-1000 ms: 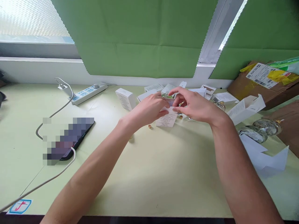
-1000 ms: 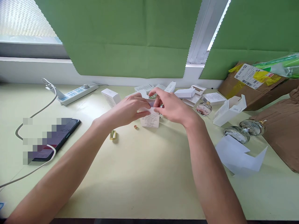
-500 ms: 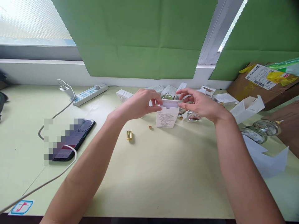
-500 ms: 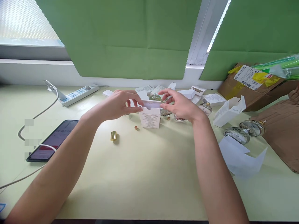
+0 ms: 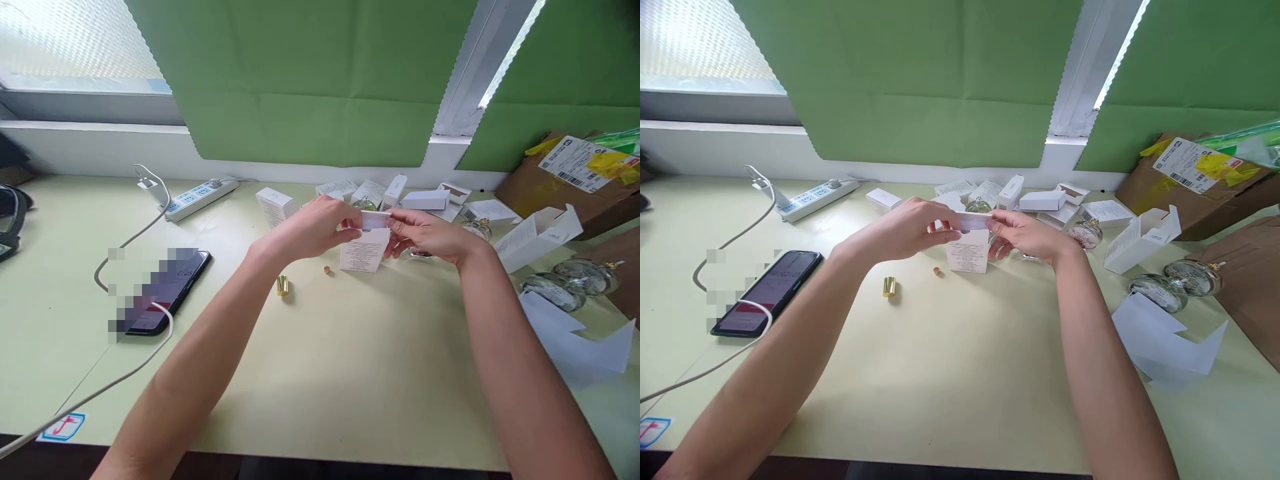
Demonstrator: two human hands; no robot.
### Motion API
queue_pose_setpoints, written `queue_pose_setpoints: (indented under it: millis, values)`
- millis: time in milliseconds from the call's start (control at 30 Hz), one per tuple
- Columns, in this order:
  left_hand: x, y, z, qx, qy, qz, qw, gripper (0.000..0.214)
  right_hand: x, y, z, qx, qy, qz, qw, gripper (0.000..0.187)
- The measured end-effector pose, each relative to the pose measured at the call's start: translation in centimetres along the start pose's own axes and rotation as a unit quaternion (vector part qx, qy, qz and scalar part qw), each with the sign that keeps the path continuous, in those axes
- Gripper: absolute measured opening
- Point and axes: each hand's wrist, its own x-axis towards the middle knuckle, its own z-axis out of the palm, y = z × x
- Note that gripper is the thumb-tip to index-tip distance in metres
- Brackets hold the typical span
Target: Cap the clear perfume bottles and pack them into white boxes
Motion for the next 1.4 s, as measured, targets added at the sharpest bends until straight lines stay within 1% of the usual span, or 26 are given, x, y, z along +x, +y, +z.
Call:
queue_pose_setpoints:
  millis: [133,267,367,500,700,800,900,1000,1100,1233,1300,1400]
  values:
    - [-0.1,0.1,-0.4,0.004,-0.015,0.002,1.000,0.021,0.2,0.1,0.1,0.013,-0.010,-0.014,1.000,0.030]
    - [-0.4,0.8,-0.7,0.058,-0.030,0.004,0.998,0.023,0.2,-0.1,0.2,0.003,-0.016,-0.002,1.000,0.030]
    - [-0.7,1.3,-0.8,0.082,-0.037,0.010,0.996,0.022,0.4,-0.2,0.6,0.013,-0.023,0.024,0.999,0.028]
    - [-0.7,1.3,-0.8,0.062,-0.039,0.016,0.997,0.023,0.7,-0.2,1.1,0.032,-0.023,0.043,0.998,0.026]
    - [-0.4,0.5,-0.6,0.012,-0.012,0.003,1.000,0.027,0.7,-0.6,1.2,0.025,-0.002,-0.004,1.000,0.029]
    - [-0.3,0.2,-0.7,-0.013,-0.006,-0.020,1.000,0.025,0.6,-0.6,1.0,0.028,-0.008,-0.008,1.000,0.028]
    - [-0.3,-0.3,-0.6,-0.051,0.009,-0.055,0.997,0.018,0.5,-0.5,0.7,0.029,-0.020,-0.008,0.999,0.033]
    - [-0.2,-0.7,-0.5,-0.085,0.025,-0.072,0.993,0.017,0.1,-0.5,0.3,0.021,0.007,-0.019,1.000,0.039]
    - [0.0,-0.7,-0.3,-0.084,0.029,-0.088,0.992,0.016,-0.2,-0.7,0.1,0.029,0.033,-0.013,0.999,0.038]
    - [0.3,-0.5,0.1,-0.095,0.034,-0.150,0.984,0.020,-0.2,-0.9,0.3,0.032,0.036,0.009,0.999,0.037]
    - [0.4,-0.6,0.3,-0.124,0.035,-0.175,0.976,0.022,0.1,-0.9,0.4,0.024,0.044,0.003,0.999,0.039]
    - [0.6,-1.2,0.9,-0.165,0.026,-0.201,0.965,0.024,0.4,-0.8,0.7,0.015,0.059,-0.010,0.998,0.035]
